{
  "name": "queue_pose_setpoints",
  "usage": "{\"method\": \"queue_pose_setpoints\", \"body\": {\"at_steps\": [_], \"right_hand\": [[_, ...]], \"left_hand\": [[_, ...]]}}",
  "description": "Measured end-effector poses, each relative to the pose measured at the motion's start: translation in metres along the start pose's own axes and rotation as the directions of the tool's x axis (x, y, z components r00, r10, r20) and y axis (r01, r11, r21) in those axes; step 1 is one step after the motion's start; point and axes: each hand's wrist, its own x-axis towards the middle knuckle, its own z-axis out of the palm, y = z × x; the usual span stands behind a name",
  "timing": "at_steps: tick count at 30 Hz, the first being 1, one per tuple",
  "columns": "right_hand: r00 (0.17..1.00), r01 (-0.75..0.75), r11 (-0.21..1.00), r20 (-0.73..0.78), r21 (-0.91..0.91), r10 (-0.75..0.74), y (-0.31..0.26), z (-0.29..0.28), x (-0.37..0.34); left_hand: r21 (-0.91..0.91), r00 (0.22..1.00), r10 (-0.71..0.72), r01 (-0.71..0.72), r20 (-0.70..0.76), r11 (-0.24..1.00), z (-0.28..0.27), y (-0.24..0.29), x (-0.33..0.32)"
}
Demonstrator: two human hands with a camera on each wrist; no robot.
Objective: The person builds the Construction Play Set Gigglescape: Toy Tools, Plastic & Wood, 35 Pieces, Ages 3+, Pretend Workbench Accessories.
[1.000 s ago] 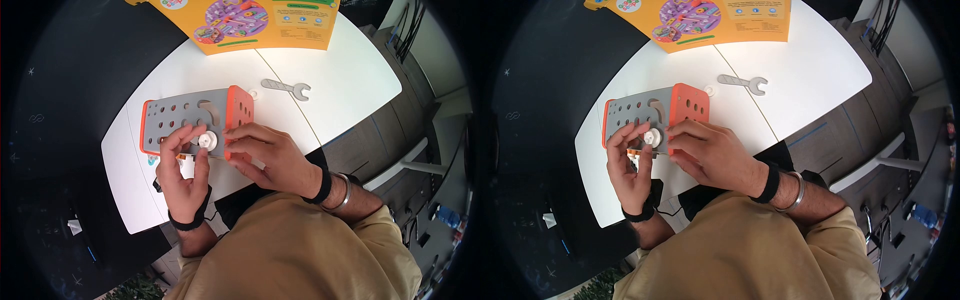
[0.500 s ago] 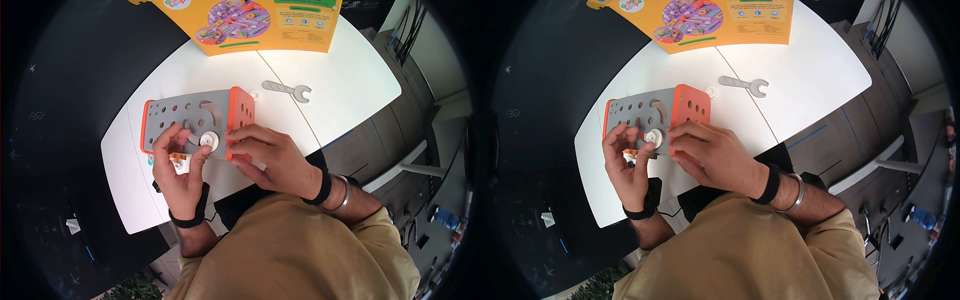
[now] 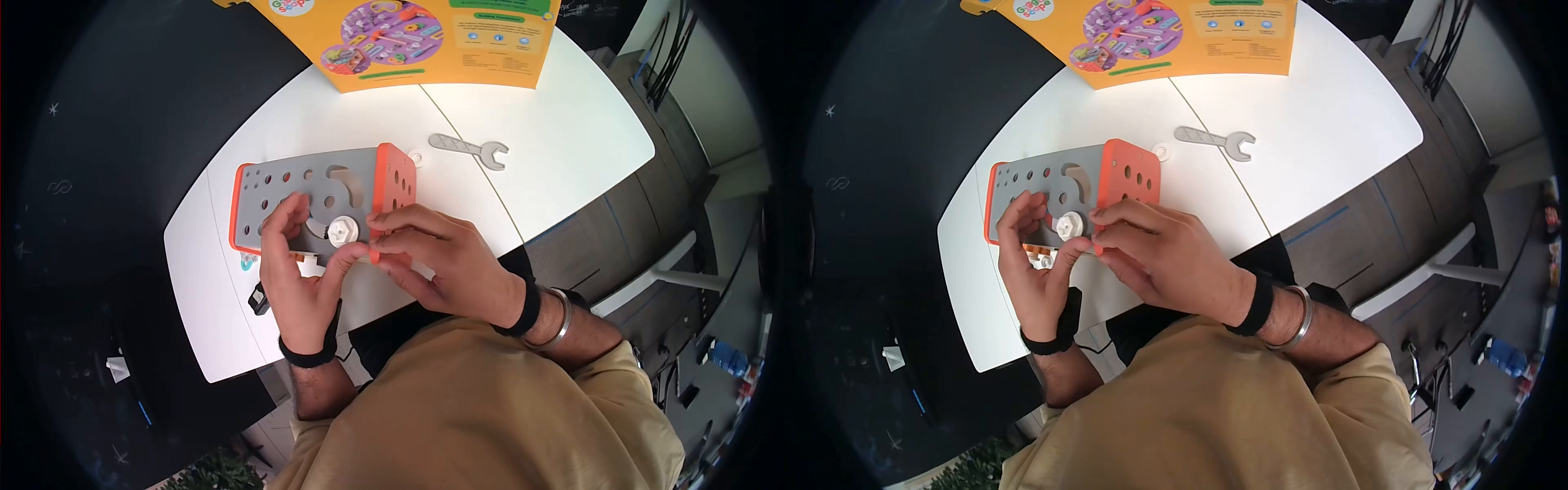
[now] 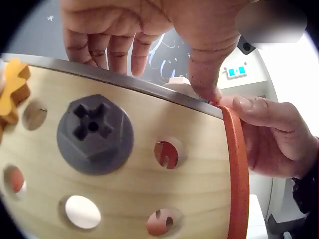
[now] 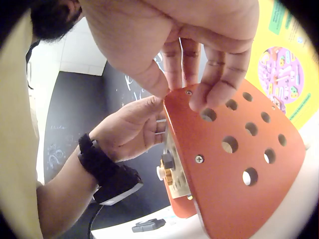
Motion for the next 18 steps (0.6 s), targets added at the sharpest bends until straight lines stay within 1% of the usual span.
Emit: {"method": "queue_pose_setpoints", "body": {"at_steps": [2, 3, 5, 6, 8, 9, 11, 12, 14, 15, 17, 18], "right_hand": [[1.000, -0.010, 1.000, 0.024, 0.006, 0.010, -0.001, -0.001, -0.001], [0.999, -0.019, 1.000, 0.034, 0.007, 0.019, -0.001, -0.001, 0.000], [0.999, -0.027, 1.000, 0.045, 0.009, 0.027, -0.001, -0.001, 0.000], [0.999, -0.022, 1.000, 0.043, 0.013, 0.021, 0.000, 0.000, 0.000], [0.999, -0.016, 1.000, 0.041, 0.017, 0.016, 0.001, 0.000, 0.000], [0.999, -0.022, 1.000, 0.046, 0.018, 0.021, 0.000, 0.000, 0.000], [0.998, -0.025, 0.999, 0.054, 0.020, 0.024, -0.001, -0.001, -0.001], [0.998, -0.029, 0.999, 0.055, 0.023, 0.028, -0.001, 0.000, -0.001], [0.998, -0.031, 0.999, 0.057, 0.025, 0.030, -0.001, 0.000, -0.001], [0.998, -0.031, 0.999, 0.059, 0.021, 0.029, -0.001, -0.001, -0.001], [0.998, -0.029, 0.999, 0.061, 0.017, 0.028, 0.000, 0.000, -0.001], [0.998, -0.030, 0.999, 0.060, 0.021, 0.028, 0.000, 0.000, -0.001]], "left_hand": [[-0.085, 0.999, -0.028, 0.030, 0.017, 0.996, -0.003, -0.007, -0.003], [-0.083, 0.999, -0.030, 0.031, 0.017, 0.996, -0.007, -0.010, -0.004], [-0.181, 0.996, -0.079, 0.085, 0.042, 0.980, -0.012, -0.016, -0.007], [-0.181, 0.996, -0.079, 0.085, 0.042, 0.980, -0.013, -0.019, -0.008], [-0.292, 0.986, -0.158, 0.165, 0.048, 0.942, -0.014, -0.021, -0.009], [-0.292, 0.986, -0.158, 0.165, 0.048, 0.942, -0.013, -0.020, -0.008], [-0.115, 0.998, 0.042, -0.036, 0.051, 0.993, -0.009, -0.014, -0.008], [-0.115, 0.998, 0.041, -0.035, 0.048, 0.993, -0.008, -0.011, -0.008], [-0.092, 1.000, -0.015, 0.016, 0.008, 0.996, -0.006, -0.005, -0.008], [-0.092, 1.000, -0.016, 0.016, 0.006, 0.996, -0.006, -0.005, -0.007], [-0.120, 0.995, -0.097, 0.097, 0.014, 0.988, -0.007, -0.005, -0.006], [-0.121, 0.995, -0.097, 0.098, 0.013, 0.988, -0.009, -0.010, -0.006]]}}
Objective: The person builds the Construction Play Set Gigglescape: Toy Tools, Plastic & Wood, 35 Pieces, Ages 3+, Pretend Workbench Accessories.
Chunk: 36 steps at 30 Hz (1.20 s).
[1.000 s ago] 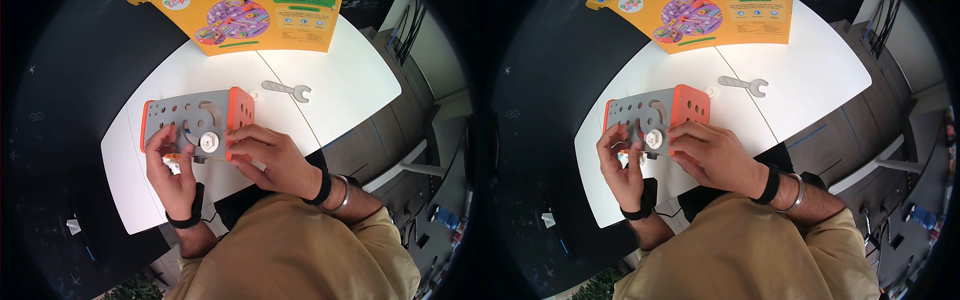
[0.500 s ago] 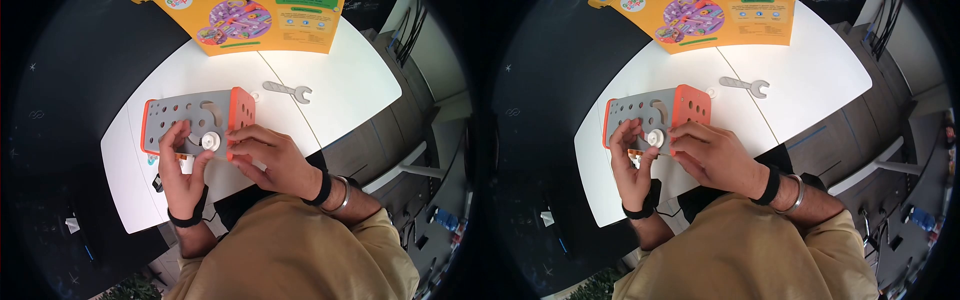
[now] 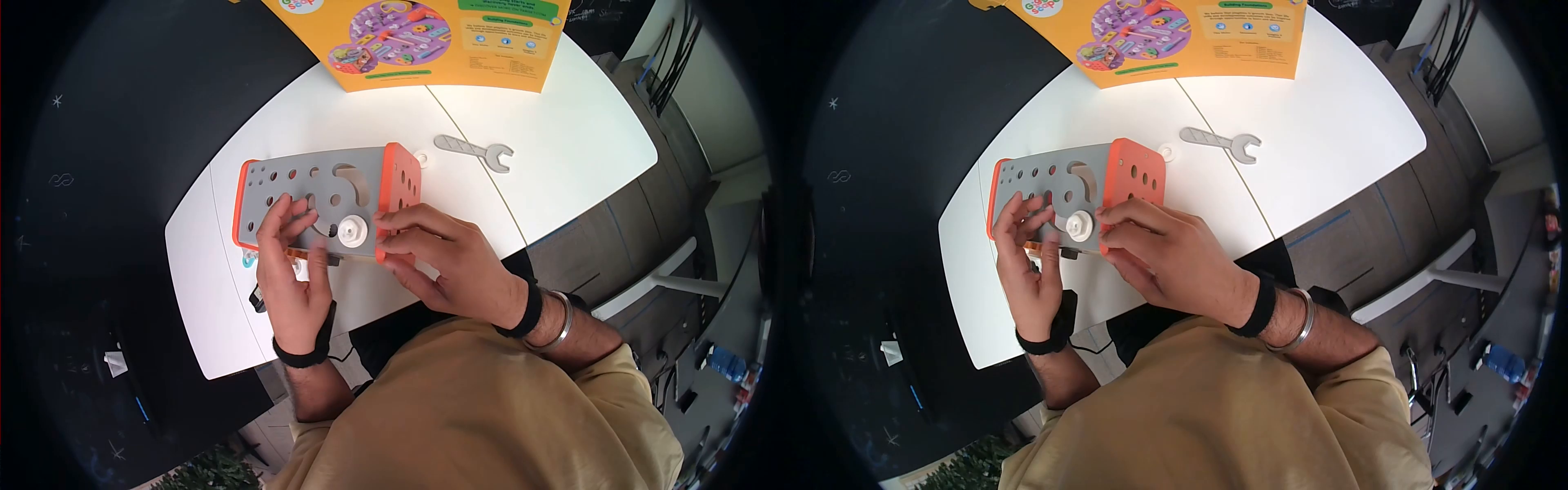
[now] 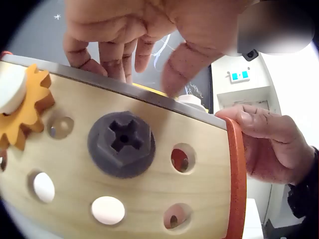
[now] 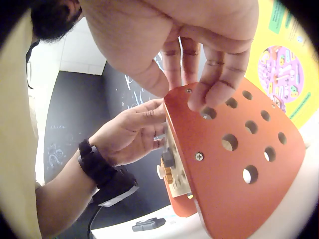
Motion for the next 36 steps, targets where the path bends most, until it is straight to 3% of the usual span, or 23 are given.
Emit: {"method": "queue_pose_setpoints", "body": {"at_steps": [6, 8, 12, 18, 20, 22, 28, 30, 31, 33, 36], "right_hand": [[1.000, -0.016, 1.000, 0.006, 0.020, 0.015, -0.001, 0.000, 0.000], [1.000, -0.020, 0.999, 0.010, 0.025, 0.020, -0.001, 0.000, 0.000], [1.000, -0.016, 1.000, 0.007, 0.018, 0.016, -0.001, 0.000, 0.000], [1.000, 0.010, 1.000, -0.018, 0.006, -0.010, 0.000, 0.002, 0.001], [0.998, 0.043, 0.999, -0.047, -0.006, -0.044, 0.001, 0.003, 0.001], [0.999, 0.024, 1.000, -0.042, 0.005, -0.024, 0.001, 0.003, 0.000], [0.999, 0.029, 1.000, -0.040, -0.008, -0.029, 0.001, 0.003, 0.001], [0.998, 0.037, 0.999, -0.046, -0.008, -0.037, 0.001, 0.003, 0.001], [0.998, 0.045, 0.999, -0.052, -0.010, -0.046, 0.001, 0.003, 0.002], [0.998, 0.035, 0.999, -0.048, -0.005, -0.035, 0.000, 0.003, 0.001], [0.998, 0.024, 1.000, -0.051, 0.002, -0.024, 0.000, 0.003, 0.001]], "left_hand": [[-0.062, 1.000, 0.010, -0.009, 0.018, 0.998, 0.000, 0.001, 0.001], [0.036, 0.997, 0.066, -0.068, 0.038, 0.997, 0.003, 0.006, 0.001], [0.085, 0.998, 0.057, -0.057, -0.003, 0.995, 0.005, -0.003, 0.003], [-0.181, 0.996, -0.070, 0.060, -0.049, 0.982, 0.004, -0.012, 0.001], [0.028, 0.995, 0.095, -0.095, -0.010, 0.995, 0.005, -0.004, 0.003], [0.065, 0.993, 0.121, -0.120, -0.001, 0.991, 0.009, 0.000, 0.003], [0.072, 0.997, 0.079, -0.079, 0.003, 0.994, 0.005, -0.003, 0.001], [-0.076, 0.997, -0.076, 0.076, -0.004, 0.994, 0.005, -0.004, 0.001], [-0.075, 0.997, -0.076, 0.076, -0.004, 0.994, 0.006, -0.004, 0.001], [0.000, 0.997, 0.065, -0.065, -0.034, 0.998, 0.010, -0.005, 0.001], [0.144, 0.987, 0.162, -0.157, -0.021, 0.977, 0.014, 0.003, 0.002]]}}
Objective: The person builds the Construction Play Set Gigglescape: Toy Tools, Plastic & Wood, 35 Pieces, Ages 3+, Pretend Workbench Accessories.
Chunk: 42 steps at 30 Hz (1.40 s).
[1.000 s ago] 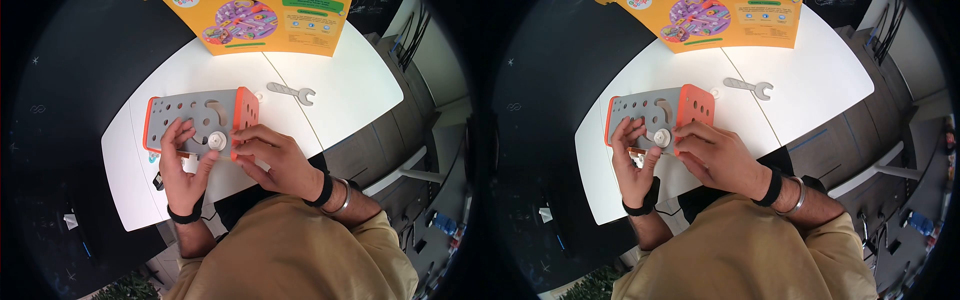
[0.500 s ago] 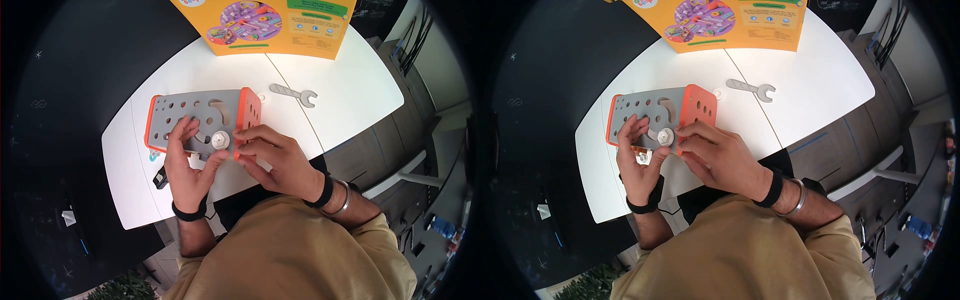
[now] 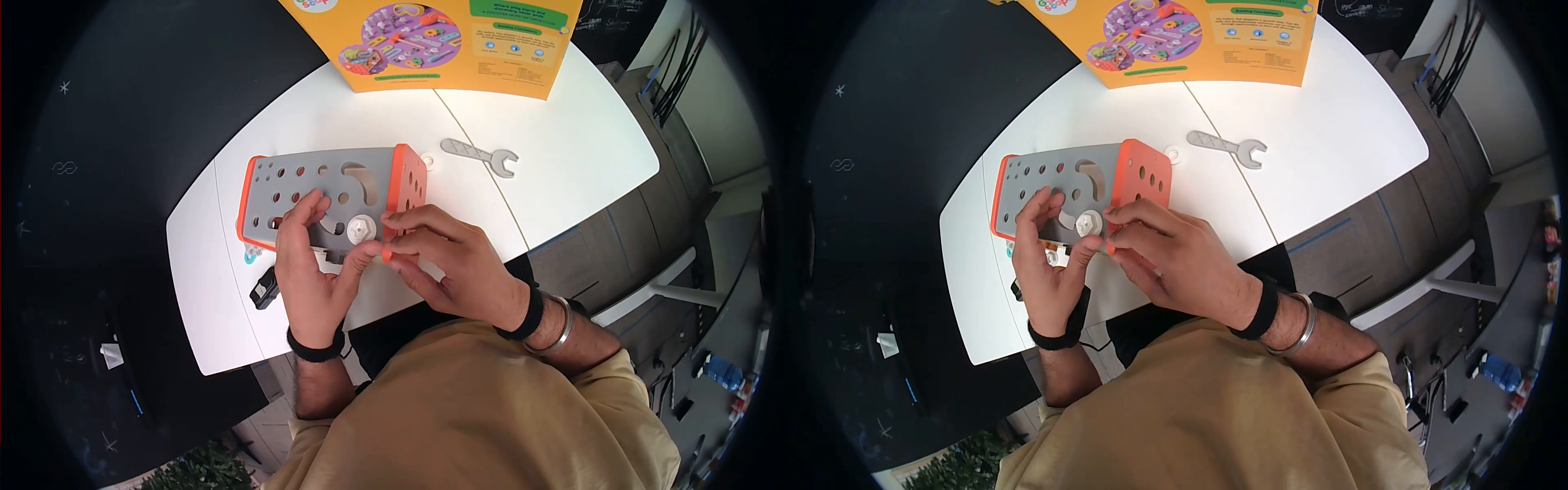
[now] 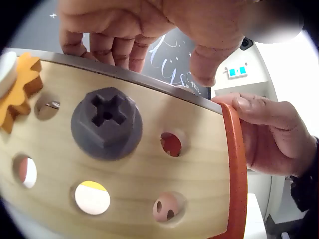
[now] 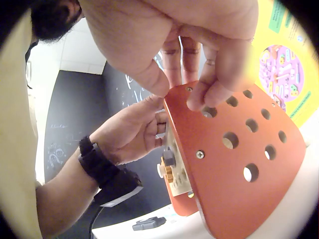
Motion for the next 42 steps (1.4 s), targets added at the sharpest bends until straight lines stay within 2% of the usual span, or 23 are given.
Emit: {"method": "queue_pose_setpoints", "body": {"at_steps": [7, 10, 12, 24, 31, 33, 42], "right_hand": [[1.000, 0.015, 1.000, -0.021, 0.016, -0.015, 0.002, 0.001, 0.000], [0.999, -0.022, 1.000, 0.044, 0.019, 0.021, -0.002, -0.003, 0.000], [1.000, -0.012, 1.000, 0.022, 0.017, 0.012, 0.000, -0.001, 0.000], [1.000, 0.000, 1.000, 0.009, 0.002, 0.000, 0.000, 0.000, 0.000], [1.000, 0.000, 1.000, 0.007, 0.011, 0.000, 0.001, 0.000, 0.001], [1.000, -0.005, 1.000, 0.011, 0.013, 0.005, 0.001, -0.001, 0.001], [1.000, -0.002, 1.000, 0.017, 0.010, 0.002, 0.002, -0.001, 0.001]], "left_hand": [[0.021, 0.999, -0.038, 0.038, 0.016, 0.999, -0.001, 0.004, 0.001], [0.040, 0.998, -0.029, 0.027, 0.059, 0.999, -0.003, 0.008, 0.002], [0.061, 0.996, 0.019, -0.024, 0.082, 0.998, -0.005, 0.008, 0.003], [0.159, 0.992, 0.074, -0.089, 0.100, 0.983, -0.006, 0.010, 0.002], [0.131, 0.996, 0.032, -0.043, 0.078, 0.990, 0.000, 0.009, 0.002], [0.114, 0.997, 0.071, -0.073, 0.016, 0.991, 0.004, 0.009, 0.003], [0.126, 0.994, 0.056, -0.068, 0.093, 0.990, -0.001, 0.015, 0.008]]}}
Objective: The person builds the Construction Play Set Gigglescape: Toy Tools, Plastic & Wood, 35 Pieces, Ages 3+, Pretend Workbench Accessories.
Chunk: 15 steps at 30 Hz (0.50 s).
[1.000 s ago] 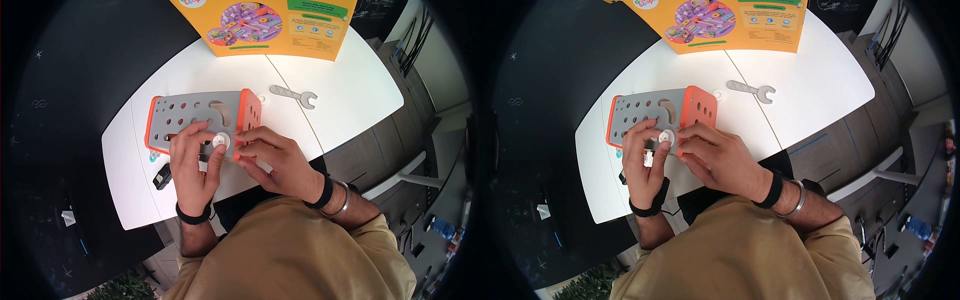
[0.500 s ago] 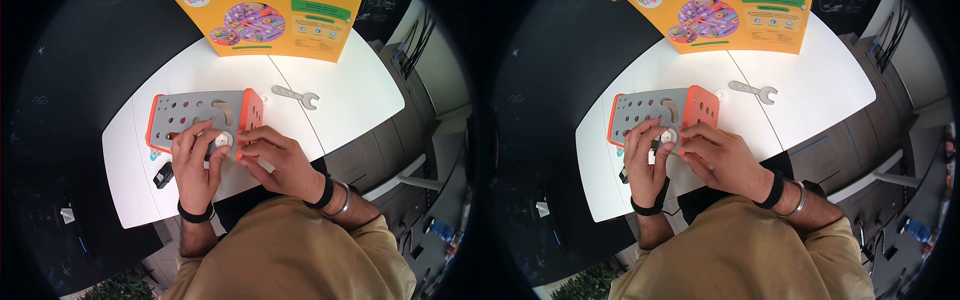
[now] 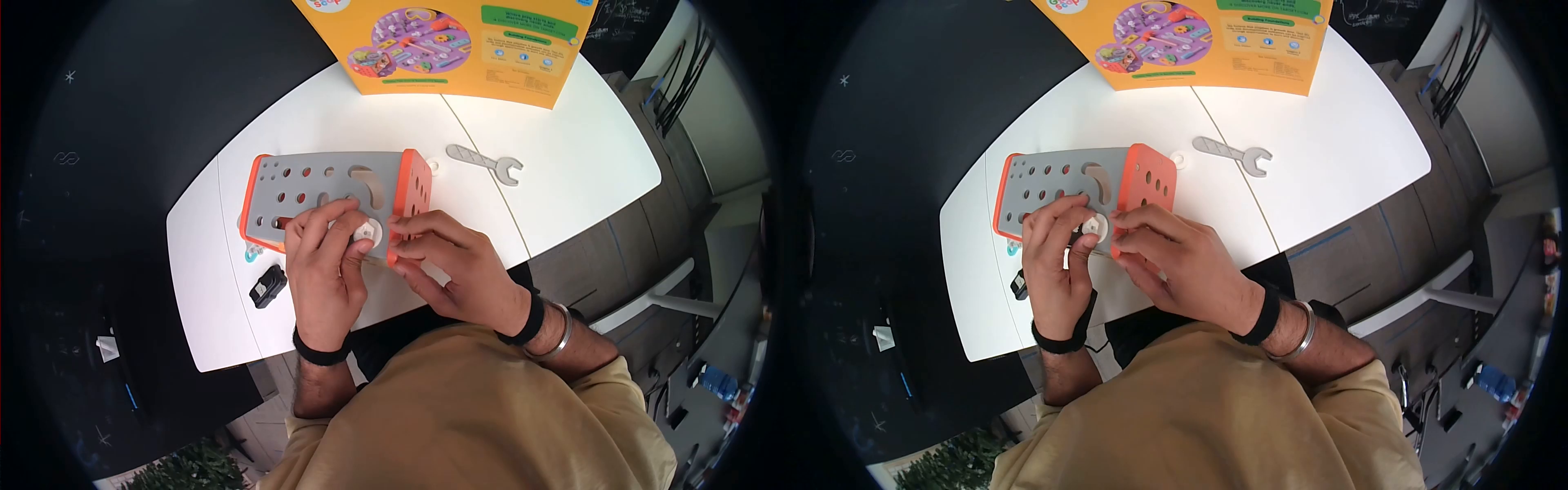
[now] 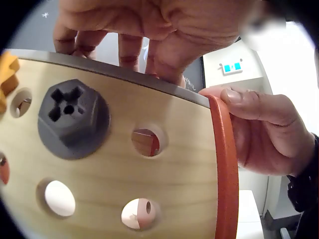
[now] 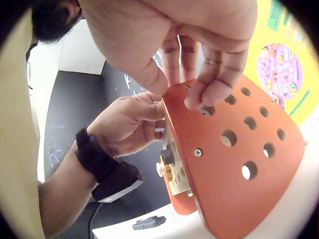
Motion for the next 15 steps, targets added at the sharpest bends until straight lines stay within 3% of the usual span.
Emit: {"method": "queue_pose_setpoints", "body": {"at_steps": [8, 10, 13, 15], "right_hand": [[0.999, 0.033, 0.999, 0.005, -0.020, -0.033, -0.003, -0.002, 0.002], [0.995, -0.065, 0.998, 0.077, 0.011, 0.064, -0.007, -0.006, 0.001], [0.995, -0.060, 0.998, 0.084, 0.018, 0.058, -0.005, -0.006, 0.000], [0.998, -0.028, 1.000, 0.062, 0.011, 0.027, -0.001, -0.003, 0.000]], "left_hand": [[0.007, 0.999, 0.037, -0.037, 0.015, 0.999, -0.007, -0.006, -0.007], [0.016, 0.998, 0.066, -0.066, 0.017, 0.998, -0.011, -0.016, -0.013], [0.039, 0.992, -0.121, 0.122, -0.031, 0.992, -0.023, -0.044, -0.023], [0.136, 0.992, -0.121, 0.126, -0.047, 0.983, -0.031, -0.070, -0.028]]}}
